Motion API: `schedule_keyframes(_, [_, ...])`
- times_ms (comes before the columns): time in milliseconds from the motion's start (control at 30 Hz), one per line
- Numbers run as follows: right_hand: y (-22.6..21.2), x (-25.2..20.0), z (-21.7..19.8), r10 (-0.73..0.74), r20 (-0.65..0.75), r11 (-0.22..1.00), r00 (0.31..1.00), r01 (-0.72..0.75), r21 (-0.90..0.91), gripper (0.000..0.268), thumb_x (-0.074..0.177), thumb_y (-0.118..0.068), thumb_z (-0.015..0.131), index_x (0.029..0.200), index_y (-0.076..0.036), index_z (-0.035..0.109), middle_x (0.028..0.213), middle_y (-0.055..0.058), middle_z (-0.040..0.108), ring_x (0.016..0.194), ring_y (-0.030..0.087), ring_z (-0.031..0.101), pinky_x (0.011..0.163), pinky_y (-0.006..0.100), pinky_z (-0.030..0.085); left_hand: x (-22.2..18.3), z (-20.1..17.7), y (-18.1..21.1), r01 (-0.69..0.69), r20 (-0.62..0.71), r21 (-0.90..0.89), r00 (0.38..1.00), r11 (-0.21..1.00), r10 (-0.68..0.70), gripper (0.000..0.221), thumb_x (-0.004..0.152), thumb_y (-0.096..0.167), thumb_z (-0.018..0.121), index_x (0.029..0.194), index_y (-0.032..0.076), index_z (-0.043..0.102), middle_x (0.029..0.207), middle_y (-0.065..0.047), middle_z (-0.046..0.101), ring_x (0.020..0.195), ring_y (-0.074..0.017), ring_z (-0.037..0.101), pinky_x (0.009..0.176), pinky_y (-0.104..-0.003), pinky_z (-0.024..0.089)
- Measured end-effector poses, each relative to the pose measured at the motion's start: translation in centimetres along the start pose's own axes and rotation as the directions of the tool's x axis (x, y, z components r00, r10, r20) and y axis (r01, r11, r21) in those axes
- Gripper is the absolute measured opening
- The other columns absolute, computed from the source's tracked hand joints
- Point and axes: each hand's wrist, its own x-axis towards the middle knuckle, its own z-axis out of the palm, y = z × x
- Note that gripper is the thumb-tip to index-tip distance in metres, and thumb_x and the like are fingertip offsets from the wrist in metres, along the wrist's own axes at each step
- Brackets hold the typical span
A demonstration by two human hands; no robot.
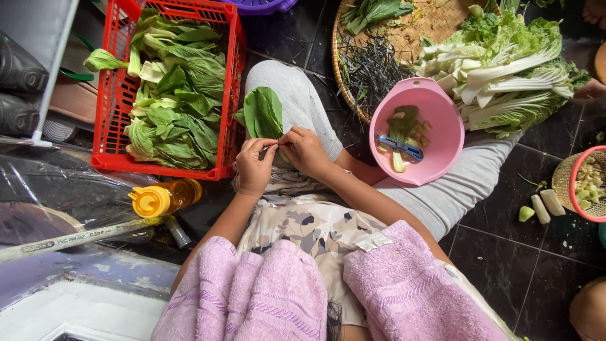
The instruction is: A person sits on the floor sorting and trimming leafy green vegetables with a small knife, placing the prepared pieces into a bowl.
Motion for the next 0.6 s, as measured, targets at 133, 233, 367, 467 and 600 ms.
schedule_keyframes(133, [-0.3, -0.1, -0.2, -0.012, 0.022, 0.998, 1.0, 0.014, -0.063, 0.009, 0.093, -0.006, 0.069, 0.094, -0.014, 0.065, 0.08, 0.0, 0.058, 0.073, 0.019, 0.06, 0.068, 0.032, 0.042, 0.0, -0.1, -0.5, -0.042, 0.027, 0.047, 0.999, 0.998, 0.041, 0.003, 0.09, 0.013, 0.08, 0.091, 0.013, 0.077, 0.088, -0.003, 0.067, 0.089, -0.0278, 0.067, 0.085, -0.039, 0.054])
schedule_keyframes(233, [-0.1, -0.7, 0.5, 0.016, -0.073, 0.988, 0.997, -0.027, -0.153, 0.013, 0.088, -0.011, 0.075, 0.094, -0.017, 0.066, 0.092, 0.0, 0.059, 0.089, 0.023, 0.058, 0.076, 0.035, 0.041, -0.1, 0.4, -1.4, 0.009, 0.084, -0.069, 0.996, 0.998, -0.003, 0.005, 0.094, 0.013, 0.075, 0.091, 0.01, 0.074, 0.09, -0.006, 0.067, 0.09, -0.0305, 0.067, 0.086, -0.041, 0.053])
schedule_keyframes(367, [0.1, -0.9, 0.7, -0.101, -0.184, 0.949, 0.978, 0.04, -0.313, 0.019, 0.083, -0.017, 0.076, 0.095, -0.023, 0.063, 0.104, -0.001, 0.058, 0.101, 0.026, 0.055, 0.089, 0.041, 0.039, -0.6, 1.5, -3.6, 0.072, 0.138, -0.224, 0.99, 0.972, -0.042, 0.007, 0.097, 0.014, 0.072, 0.092, 0.009, 0.073, 0.091, -0.007, 0.067, 0.093, -0.0279, 0.068, 0.088, -0.038, 0.05])
schedule_keyframes(467, [0.3, -1.1, 0.9, -0.161, -0.19, 0.922, 0.968, 0.079, -0.379, 0.014, 0.084, -0.025, 0.074, 0.096, -0.025, 0.066, 0.102, -0.003, 0.06, 0.102, 0.023, 0.055, 0.095, 0.043, 0.035, -0.7, 1.7, -4.4, 0.098, 0.16, -0.268, 0.986, 0.958, -0.056, 0.008, 0.098, 0.014, 0.072, 0.093, 0.008, 0.073, 0.093, -0.007, 0.067, 0.094, -0.0267, 0.067, 0.089, -0.037, 0.05])
schedule_keyframes(600, [0.4, -1.3, 0.9, -0.202, -0.185, 0.907, 0.962, 0.113, -0.405, 0.007, 0.089, -0.027, 0.073, 0.09, -0.023, 0.068, 0.095, -0.003, 0.061, 0.099, 0.024, 0.055, 0.099, 0.049, 0.032, -0.6, 1.5, -4.8, 0.06, 0.162, -0.161, 0.986, 0.985, -0.034, 0.01, 0.095, 0.023, 0.076, 0.091, 0.014, 0.077, 0.086, -0.007, 0.065, 0.086, -0.031, 0.065, 0.083, -0.04, 0.049])
